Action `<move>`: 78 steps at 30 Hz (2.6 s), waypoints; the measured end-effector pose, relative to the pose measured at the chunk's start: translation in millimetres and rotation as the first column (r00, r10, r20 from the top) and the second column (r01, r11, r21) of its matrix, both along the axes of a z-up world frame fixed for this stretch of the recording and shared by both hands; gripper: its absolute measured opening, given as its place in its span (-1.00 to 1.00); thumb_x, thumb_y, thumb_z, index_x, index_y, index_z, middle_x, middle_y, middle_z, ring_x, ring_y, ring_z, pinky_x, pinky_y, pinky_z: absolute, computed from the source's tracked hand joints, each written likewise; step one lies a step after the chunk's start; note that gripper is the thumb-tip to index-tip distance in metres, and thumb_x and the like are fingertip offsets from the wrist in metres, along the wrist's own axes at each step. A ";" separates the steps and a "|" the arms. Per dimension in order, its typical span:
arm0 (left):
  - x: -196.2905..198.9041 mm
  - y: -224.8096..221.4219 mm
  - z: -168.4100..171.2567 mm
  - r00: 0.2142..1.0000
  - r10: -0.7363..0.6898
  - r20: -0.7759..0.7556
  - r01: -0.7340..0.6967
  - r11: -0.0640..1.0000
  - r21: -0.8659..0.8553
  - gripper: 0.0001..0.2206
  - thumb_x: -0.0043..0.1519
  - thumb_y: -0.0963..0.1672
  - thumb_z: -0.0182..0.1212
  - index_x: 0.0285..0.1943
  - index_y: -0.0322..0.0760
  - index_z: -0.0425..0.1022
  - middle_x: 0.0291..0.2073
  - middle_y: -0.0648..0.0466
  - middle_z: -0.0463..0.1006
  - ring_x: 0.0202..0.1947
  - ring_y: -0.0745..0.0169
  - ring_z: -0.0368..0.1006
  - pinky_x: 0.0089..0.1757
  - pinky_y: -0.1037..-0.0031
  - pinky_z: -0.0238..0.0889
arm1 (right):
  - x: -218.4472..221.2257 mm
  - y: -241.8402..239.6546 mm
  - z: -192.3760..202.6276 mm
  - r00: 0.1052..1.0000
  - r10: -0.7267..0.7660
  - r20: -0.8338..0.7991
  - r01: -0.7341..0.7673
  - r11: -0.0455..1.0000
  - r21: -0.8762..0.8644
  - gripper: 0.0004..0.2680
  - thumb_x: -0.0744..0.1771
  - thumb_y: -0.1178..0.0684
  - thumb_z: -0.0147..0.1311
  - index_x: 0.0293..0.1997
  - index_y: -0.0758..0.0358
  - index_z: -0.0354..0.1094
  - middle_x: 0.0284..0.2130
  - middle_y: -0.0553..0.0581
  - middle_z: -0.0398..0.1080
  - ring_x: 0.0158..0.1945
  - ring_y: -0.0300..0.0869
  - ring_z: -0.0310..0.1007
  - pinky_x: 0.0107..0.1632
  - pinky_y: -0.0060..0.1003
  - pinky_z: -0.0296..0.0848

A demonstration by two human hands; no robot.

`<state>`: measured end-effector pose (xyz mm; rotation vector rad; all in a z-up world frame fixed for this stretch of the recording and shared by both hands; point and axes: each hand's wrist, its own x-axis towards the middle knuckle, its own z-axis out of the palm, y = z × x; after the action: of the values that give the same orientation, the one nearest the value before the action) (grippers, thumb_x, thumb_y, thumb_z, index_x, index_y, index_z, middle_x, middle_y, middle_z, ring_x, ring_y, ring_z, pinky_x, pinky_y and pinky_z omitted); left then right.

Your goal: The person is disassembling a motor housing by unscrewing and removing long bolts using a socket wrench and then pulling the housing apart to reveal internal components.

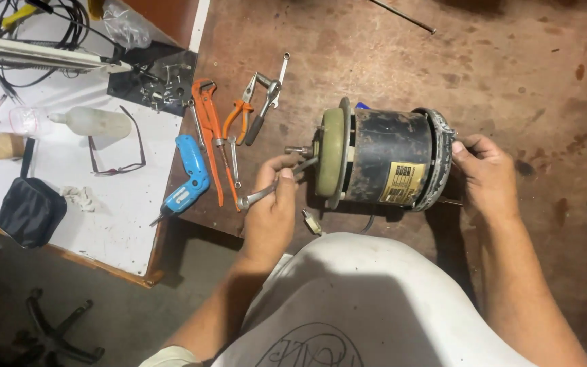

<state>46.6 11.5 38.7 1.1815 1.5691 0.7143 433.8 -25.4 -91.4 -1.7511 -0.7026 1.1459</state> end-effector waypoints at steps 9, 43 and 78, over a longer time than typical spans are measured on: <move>-22.5 -16.9 -50.1 0.985 -0.172 -0.024 0.160 0.848 0.506 -0.54 0.71 -0.07 -0.11 0.65 -0.53 0.40 0.44 -0.34 0.68 0.49 -0.21 0.66 0.45 0.16 0.53 | 1.6 4.9 -3.3 0.973 -0.104 -0.207 0.112 0.993 0.026 -0.91 0.54 0.16 0.34 -0.02 0.05 0.51 -0.24 -0.12 0.54 -0.20 -0.39 0.57 -0.05 -0.45 0.71; 65.9 192.4 -73.7 0.872 -0.301 -0.387 0.158 0.920 -0.359 -0.64 0.51 -0.12 -0.06 -0.30 -0.24 0.61 -0.49 0.05 0.71 -0.57 0.18 0.59 -0.37 0.30 0.39 | 11.8 11.1 -21.8 0.830 0.116 0.546 -0.422 0.769 0.479 -0.95 0.49 0.31 0.31 0.05 0.38 0.63 -0.02 0.29 0.66 0.08 0.08 0.67 0.20 -0.05 0.59; 34.3 85.3 -64.6 0.919 0.326 0.220 -0.314 0.945 -0.085 -0.76 0.56 0.00 0.36 -0.03 -0.23 0.63 -0.45 0.11 0.49 -0.66 0.47 0.30 -0.62 0.62 0.19 | 23.4 24.5 -41.3 0.892 0.237 0.386 -0.407 0.791 0.457 -0.91 0.53 0.13 0.46 0.13 0.28 0.69 -0.05 0.32 0.69 0.10 0.32 0.71 0.21 0.14 0.60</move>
<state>80.9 96.8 -25.9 0.7786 1.5858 0.9853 457.2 -0.8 -132.7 -1.3629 -1.4199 0.7821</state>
